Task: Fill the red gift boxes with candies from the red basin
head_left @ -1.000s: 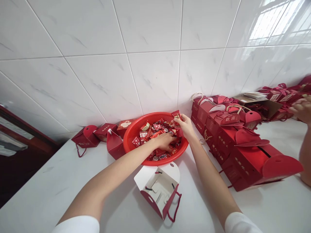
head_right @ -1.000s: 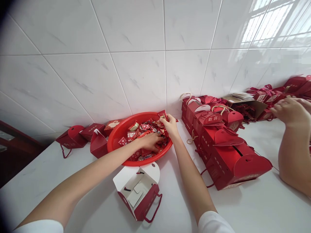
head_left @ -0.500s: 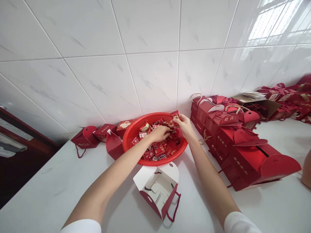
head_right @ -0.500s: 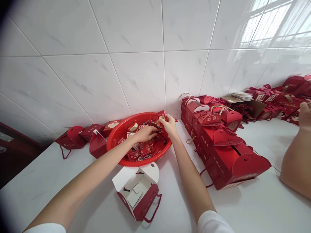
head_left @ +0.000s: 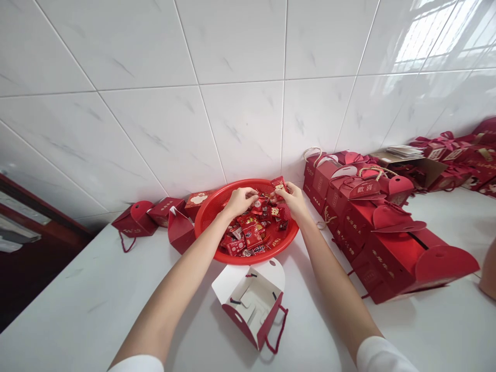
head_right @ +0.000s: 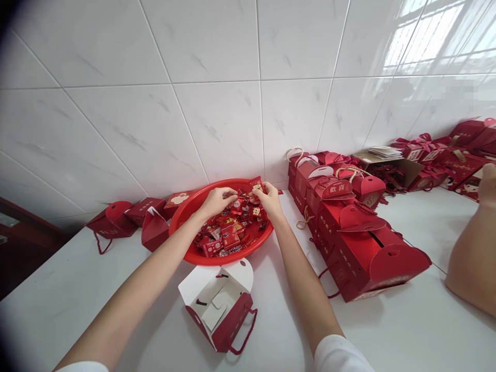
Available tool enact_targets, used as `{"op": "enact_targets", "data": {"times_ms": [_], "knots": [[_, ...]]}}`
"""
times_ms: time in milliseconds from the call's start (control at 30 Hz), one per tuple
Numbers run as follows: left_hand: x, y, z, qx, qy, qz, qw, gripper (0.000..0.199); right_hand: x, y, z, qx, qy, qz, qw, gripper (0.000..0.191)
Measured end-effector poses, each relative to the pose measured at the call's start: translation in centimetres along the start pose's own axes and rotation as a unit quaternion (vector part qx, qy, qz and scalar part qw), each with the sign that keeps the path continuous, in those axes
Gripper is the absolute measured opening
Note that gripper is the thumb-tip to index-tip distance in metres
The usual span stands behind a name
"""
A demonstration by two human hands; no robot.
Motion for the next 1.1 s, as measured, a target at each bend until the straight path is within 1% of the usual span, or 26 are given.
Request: {"op": "enact_targets", "data": {"times_ms": [167, 233, 267, 333, 400, 500, 567, 633, 700, 800, 867, 967, 1033, 1100], "knots": [[0.5, 0.2, 0.4, -0.003, -0.06, -0.063, 0.996, 0.013, -0.2, -0.2, 0.0, -0.02, -0.012, 0.008, 1.0, 0.026], [0.7, 0.2, 0.4, -0.002, -0.077, -0.073, 0.994, 0.014, -0.2, -0.3, 0.1, -0.025, -0.014, 0.013, 1.0, 0.026], [0.6, 0.2, 0.3, -0.004, -0.075, -0.068, 0.995, 0.015, -0.2, -0.3, 0.1, -0.026, -0.014, 0.016, 0.999, 0.026], [0.4, 0.1, 0.0, -0.015, -0.035, -0.037, 0.999, 0.016, -0.3, -0.3, 0.1, -0.025, -0.012, 0.017, 0.999, 0.025], [-0.2, -0.1, -0.3, -0.035, 0.032, 0.026, 0.999, 0.016, -0.2, -0.3, 0.1, -0.023, -0.01, 0.015, 1.0, 0.026], [-1.5, -0.4, -0.4, -0.053, 0.129, 0.127, 0.982, 0.021, -0.2, -0.2, 0.0, -0.018, -0.011, 0.015, 1.0, 0.027], [-2.1, -0.6, -0.3, -0.067, 0.184, 0.161, 0.967, 0.03, -0.2, -0.2, 0.0, -0.014, -0.012, 0.015, 1.0, 0.026], [-2.5, -0.7, -0.4, -0.088, 0.217, 0.179, 0.955, 0.039, -0.2, -0.2, 0.0, -0.01, -0.011, 0.015, 1.0, 0.025], [-2.9, -0.9, -0.7, -0.108, 0.225, 0.197, 0.948, 0.045, -0.2, -0.2, 0.0, -0.008, -0.01, 0.017, 1.0, 0.025], [-3.5, -1.1, -1.2, -0.111, 0.244, 0.219, 0.938, 0.053, -0.2, -0.2, 0.0, -0.006, -0.009, 0.018, 1.0, 0.023], [-4.0, -1.2, -1.5, -0.097, 0.276, 0.217, 0.931, 0.051, -0.2, -0.2, 0.0, -0.006, -0.009, 0.019, 1.0, 0.022], [-4.7, -1.1, -1.7, -0.076, 0.311, 0.206, 0.925, 0.039, -0.2, -0.2, 0.0, -0.009, -0.014, 0.016, 1.0, 0.021], [-5.1, -1.1, -1.7, -0.069, 0.313, 0.205, 0.925, 0.033, -0.2, -0.2, -0.1, -0.012, -0.018, 0.012, 1.0, 0.021], [-5.0, -1.0, -1.6, -0.066, 0.304, 0.199, 0.929, 0.03, -0.2, -0.1, -0.1, -0.014, -0.019, 0.01, 1.0, 0.022]]}}
Point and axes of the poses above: each hand's wrist, its own y-axis towards the middle knuckle, its own x-axis out of the back of the hand, z = x × y, the point moved 4 cm from there along y, towards the middle knuckle, and after that the axes turned 4 degrees about -x, right-handed, at the moved point
